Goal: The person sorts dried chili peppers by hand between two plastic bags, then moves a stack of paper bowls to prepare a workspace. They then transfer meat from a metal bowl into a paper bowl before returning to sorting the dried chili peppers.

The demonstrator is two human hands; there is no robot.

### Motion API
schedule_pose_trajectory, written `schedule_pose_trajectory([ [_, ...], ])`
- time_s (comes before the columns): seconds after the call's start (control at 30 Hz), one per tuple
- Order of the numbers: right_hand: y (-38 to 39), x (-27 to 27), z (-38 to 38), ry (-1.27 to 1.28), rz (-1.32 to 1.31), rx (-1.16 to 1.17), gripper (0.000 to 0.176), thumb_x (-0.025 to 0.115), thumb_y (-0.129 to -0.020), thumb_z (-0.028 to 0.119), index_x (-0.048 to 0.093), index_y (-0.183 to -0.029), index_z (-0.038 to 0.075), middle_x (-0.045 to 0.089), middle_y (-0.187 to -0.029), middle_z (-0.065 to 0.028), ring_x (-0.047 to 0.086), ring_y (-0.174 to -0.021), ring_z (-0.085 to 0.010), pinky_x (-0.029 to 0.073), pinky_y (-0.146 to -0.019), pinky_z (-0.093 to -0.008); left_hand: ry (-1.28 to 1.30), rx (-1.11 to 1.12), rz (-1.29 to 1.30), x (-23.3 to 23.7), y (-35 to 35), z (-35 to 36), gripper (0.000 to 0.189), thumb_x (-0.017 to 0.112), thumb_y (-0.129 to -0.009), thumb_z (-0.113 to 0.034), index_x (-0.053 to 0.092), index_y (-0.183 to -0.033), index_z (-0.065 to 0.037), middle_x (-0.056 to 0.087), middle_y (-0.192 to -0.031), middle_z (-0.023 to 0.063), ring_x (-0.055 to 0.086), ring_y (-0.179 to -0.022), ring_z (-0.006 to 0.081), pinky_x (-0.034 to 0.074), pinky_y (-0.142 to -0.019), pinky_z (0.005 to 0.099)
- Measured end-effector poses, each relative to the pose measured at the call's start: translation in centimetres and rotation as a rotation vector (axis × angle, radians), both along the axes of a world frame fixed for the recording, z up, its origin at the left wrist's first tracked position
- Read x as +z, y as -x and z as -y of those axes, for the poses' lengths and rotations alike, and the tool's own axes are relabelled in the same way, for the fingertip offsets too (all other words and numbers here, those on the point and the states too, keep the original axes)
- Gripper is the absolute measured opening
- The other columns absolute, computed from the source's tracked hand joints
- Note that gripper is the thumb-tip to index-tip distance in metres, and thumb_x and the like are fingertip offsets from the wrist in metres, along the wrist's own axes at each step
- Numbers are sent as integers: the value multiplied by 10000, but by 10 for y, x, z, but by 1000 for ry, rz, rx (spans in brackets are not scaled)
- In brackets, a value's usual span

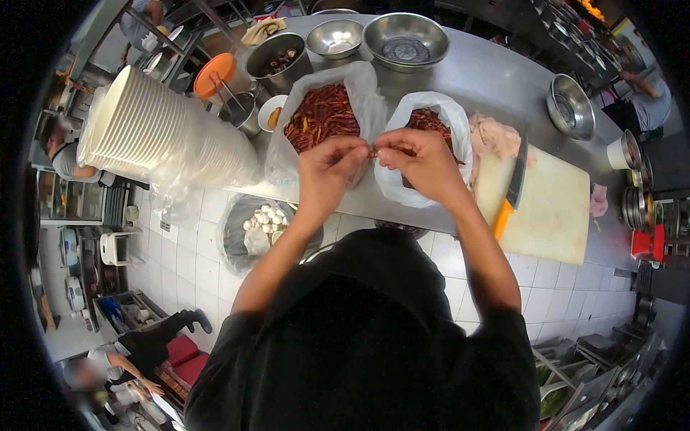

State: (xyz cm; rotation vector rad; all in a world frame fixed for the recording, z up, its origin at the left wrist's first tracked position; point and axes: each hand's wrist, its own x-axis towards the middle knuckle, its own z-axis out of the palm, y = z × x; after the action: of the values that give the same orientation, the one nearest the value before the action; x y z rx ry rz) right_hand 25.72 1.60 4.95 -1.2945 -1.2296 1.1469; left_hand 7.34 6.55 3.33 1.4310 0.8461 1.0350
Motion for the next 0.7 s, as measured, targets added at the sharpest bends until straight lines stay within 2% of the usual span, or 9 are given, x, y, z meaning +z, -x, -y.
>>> schedule_pose_trajectory([
  [0.07,3,-5,-1,4,15,-7,168,691,-894,38,700,-1043,-38,714,-863,-49,637,-760,-81,524,-712,-235,19,46,39,-1,2,0,83,702,-904,-26,719,-965,29,691,-835,4,591,-717,46,452,-616,187],
  [0.17,9,-6,-2,14,87,-19,173,692,-888,46,707,-1041,-32,715,-852,-53,629,-748,-78,519,-702,-240,14,51,59,2,5,1,99,711,-895,-28,722,-976,29,699,-867,29,607,-746,60,472,-642,201],
  [0.27,13,-8,-3,-34,168,-23,146,680,-897,28,698,-1034,-22,702,-864,-34,617,-747,-69,504,-673,-230,-247,25,-82,4,11,1,115,719,-874,-16,722,-978,33,705,-921,71,633,-797,96,499,-687,226],
  [0.37,17,-5,0,-56,198,-26,150,684,-884,48,706,-1017,-17,705,-836,-43,628,-743,-81,505,-678,-248,-281,52,-81,5,16,3,130,727,-852,-3,723,-977,33,703,-968,105,653,-842,139,518,-729,254],
  [0.47,20,4,0,6,192,-22,154,688,-877,75,712,-998,-17,710,-823,-56,641,-745,-95,509,-689,-261,-367,72,-132,2,22,1,126,733,-839,9,731,-965,14,711,-965,114,682,-810,168,545,-726,293],
  [0.57,21,0,-3,-6,208,-24,149,681,-884,84,711,-991,-15,709,-824,-56,644,-748,-100,510,-693,-263,-368,36,-126,3,22,2,136,738,-832,8,732,-968,10,715,-956,111,685,-810,180,544,-718,291],
  [0.7,26,-10,-6,-48,210,-23,139,667,-890,85,713,-969,-19,707,-829,-51,640,-739,-103,506,-687,-260,-262,-30,-158,1,26,2,145,728,-838,23,724,-983,27,709,-940,92,664,-852,149,525,-737,263],
])
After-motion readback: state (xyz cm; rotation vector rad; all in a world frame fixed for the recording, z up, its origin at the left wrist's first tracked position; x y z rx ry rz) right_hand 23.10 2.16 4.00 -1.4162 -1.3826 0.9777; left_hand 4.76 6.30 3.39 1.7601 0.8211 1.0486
